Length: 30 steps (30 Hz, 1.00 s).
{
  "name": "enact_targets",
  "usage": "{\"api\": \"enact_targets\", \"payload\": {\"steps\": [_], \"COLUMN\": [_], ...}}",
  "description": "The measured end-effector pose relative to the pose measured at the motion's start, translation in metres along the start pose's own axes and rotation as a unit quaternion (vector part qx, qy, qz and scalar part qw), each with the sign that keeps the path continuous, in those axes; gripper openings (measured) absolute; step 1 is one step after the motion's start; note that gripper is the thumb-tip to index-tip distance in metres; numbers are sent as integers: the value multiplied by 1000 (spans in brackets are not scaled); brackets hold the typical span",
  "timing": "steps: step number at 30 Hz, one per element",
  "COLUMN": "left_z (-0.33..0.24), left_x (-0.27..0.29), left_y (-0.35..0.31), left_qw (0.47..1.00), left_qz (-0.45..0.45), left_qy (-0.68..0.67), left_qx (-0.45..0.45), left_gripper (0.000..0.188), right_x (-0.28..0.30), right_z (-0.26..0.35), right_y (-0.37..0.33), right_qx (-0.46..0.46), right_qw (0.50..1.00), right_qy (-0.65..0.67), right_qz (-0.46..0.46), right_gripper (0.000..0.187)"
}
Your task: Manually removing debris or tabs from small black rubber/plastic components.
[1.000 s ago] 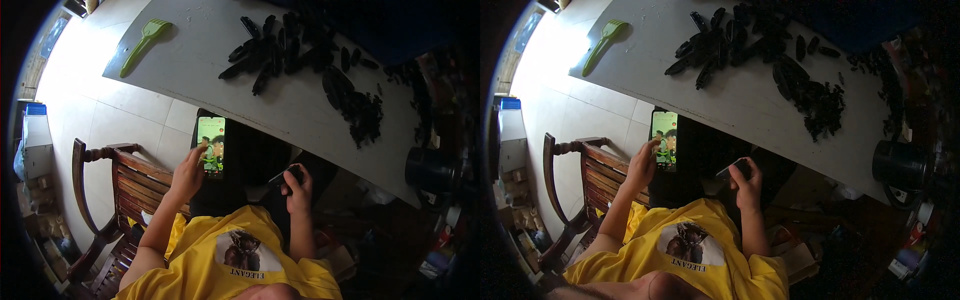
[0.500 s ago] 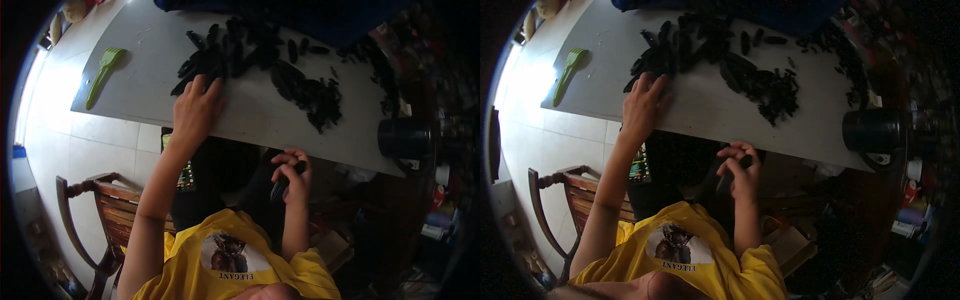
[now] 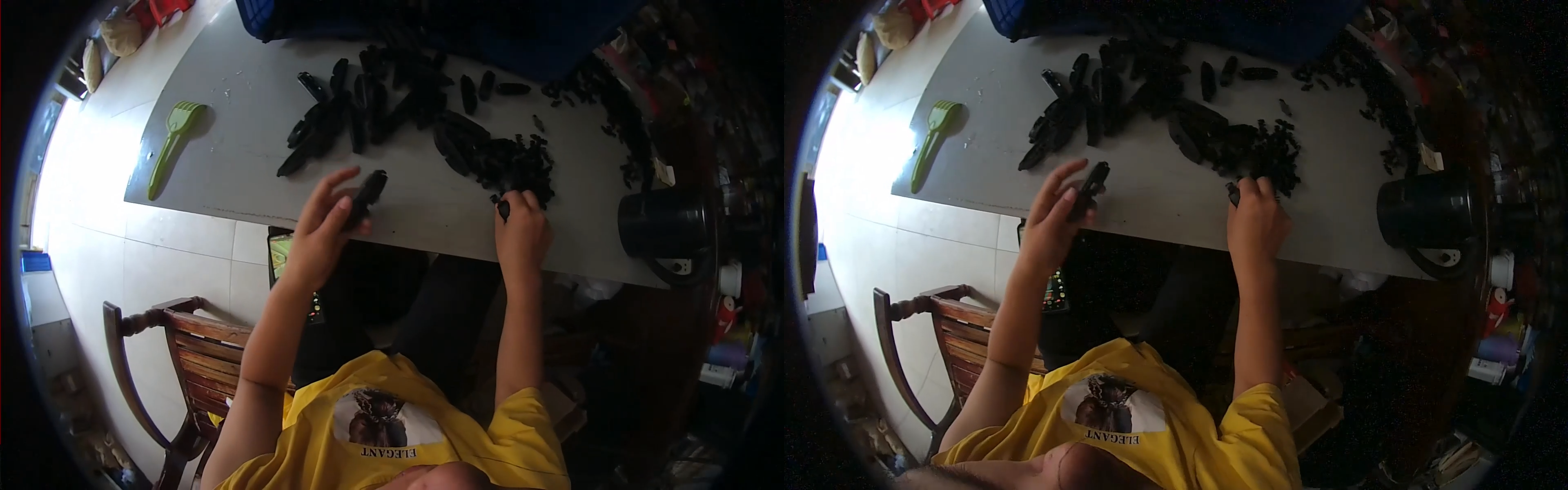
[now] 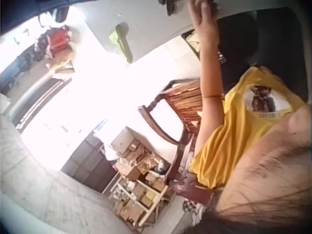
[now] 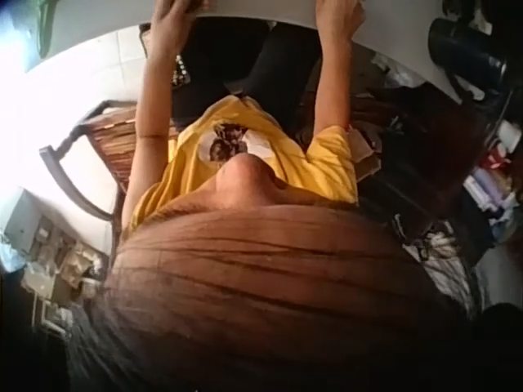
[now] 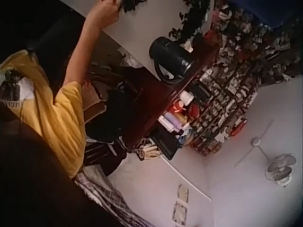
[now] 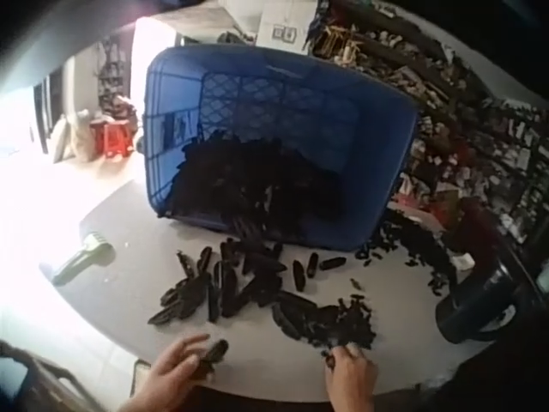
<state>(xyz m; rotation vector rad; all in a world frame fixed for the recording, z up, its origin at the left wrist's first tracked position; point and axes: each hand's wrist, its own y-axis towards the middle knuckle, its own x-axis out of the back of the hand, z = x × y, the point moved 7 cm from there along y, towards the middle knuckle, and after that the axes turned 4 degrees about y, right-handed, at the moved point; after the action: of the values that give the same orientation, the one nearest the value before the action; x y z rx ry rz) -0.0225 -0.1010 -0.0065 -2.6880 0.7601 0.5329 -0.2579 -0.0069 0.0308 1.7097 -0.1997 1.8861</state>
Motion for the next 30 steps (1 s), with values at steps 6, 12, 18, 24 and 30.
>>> {"api": "enact_targets", "payload": {"steps": [6, 12, 18, 24, 30], "left_z": [14, 19, 19, 23, 30], "left_x": [-12, -27, -57, -50, -50], "left_y": [-16, -26, -51, -59, -64], "left_qw": [993, 998, 941, 940, 939], "left_qz": [54, 52, 132, 126, 155], "left_qy": [-102, 36, 278, 269, 282], "left_qx": [25, 5, -143, -170, -118], "left_gripper": [43, 49, 62, 62, 62], "right_x": [17, -10, -22, -28, -23], "right_z": [22, 67, 75, 71, 71], "right_y": [-15, -60, -85, -97, -101], "right_qx": [55, -126, -160, -175, -171], "right_qw": [989, 657, 631, 639, 667], "right_qy": [123, 718, 735, 720, 711], "right_qz": [-62, 193, 188, 207, 144], "right_gripper": [9, 11, 14, 15, 17]}}
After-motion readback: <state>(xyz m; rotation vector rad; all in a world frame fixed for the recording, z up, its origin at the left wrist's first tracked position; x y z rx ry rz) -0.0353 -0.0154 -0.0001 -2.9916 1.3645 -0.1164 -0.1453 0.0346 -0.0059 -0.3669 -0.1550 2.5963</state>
